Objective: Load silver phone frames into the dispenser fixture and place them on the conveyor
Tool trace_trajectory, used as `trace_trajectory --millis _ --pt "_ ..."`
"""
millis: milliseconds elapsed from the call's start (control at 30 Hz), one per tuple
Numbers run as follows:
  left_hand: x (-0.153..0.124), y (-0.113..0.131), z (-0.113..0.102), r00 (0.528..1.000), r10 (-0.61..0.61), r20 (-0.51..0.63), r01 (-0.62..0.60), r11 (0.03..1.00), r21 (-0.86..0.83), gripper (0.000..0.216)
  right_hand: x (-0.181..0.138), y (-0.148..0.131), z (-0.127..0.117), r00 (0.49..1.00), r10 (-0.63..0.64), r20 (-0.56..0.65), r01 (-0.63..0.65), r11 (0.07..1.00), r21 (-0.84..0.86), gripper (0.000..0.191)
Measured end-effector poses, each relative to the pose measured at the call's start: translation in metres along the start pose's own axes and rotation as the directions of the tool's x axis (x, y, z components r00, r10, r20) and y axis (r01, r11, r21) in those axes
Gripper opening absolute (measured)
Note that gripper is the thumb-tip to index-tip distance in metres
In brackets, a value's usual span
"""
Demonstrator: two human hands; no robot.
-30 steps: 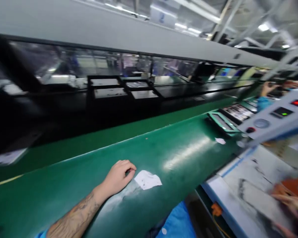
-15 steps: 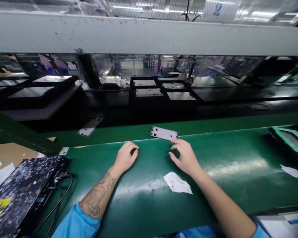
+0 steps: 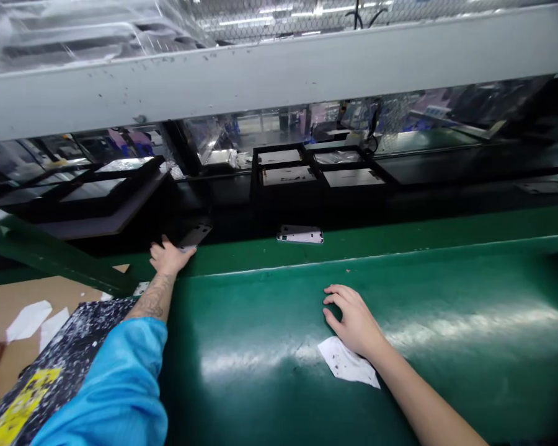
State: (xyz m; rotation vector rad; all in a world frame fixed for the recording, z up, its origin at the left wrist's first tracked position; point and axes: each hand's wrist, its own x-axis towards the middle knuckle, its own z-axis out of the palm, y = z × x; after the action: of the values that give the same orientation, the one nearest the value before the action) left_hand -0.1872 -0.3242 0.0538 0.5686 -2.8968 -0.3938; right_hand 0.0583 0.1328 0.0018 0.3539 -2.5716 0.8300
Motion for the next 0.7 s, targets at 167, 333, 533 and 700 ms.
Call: trace_trajectory --millis 167,333,533,700 --pt "0.018 0.0 -0.007 0.973 0.147 0.176 -0.157 0.986 0.049 0.113 0.004 0.0 0.001 0.996 0.056 -0.07 -0.058 0.998 -0.032 0.01" --pt "0.01 0.021 -0.015 0.951 0.244 0.19 -0.262 0.962 0.073 0.11 0.004 -0.002 -0.002 0.996 0.085 -0.032 -0.087 0.995 -0.047 0.012" --pt "-0.055 0.024 -0.022 0.943 0.32 0.093 -0.3 0.936 -0.182 0.09 -0.006 0.007 -0.02 0.974 0.199 0.111 -0.177 0.967 -0.181 0.039" --pt "-0.16 0.028 -0.001 0.818 0.562 0.121 -0.483 0.786 -0.386 0.084 -0.037 0.037 -0.051 0.883 0.469 0.017 -0.414 0.796 -0.443 0.068"
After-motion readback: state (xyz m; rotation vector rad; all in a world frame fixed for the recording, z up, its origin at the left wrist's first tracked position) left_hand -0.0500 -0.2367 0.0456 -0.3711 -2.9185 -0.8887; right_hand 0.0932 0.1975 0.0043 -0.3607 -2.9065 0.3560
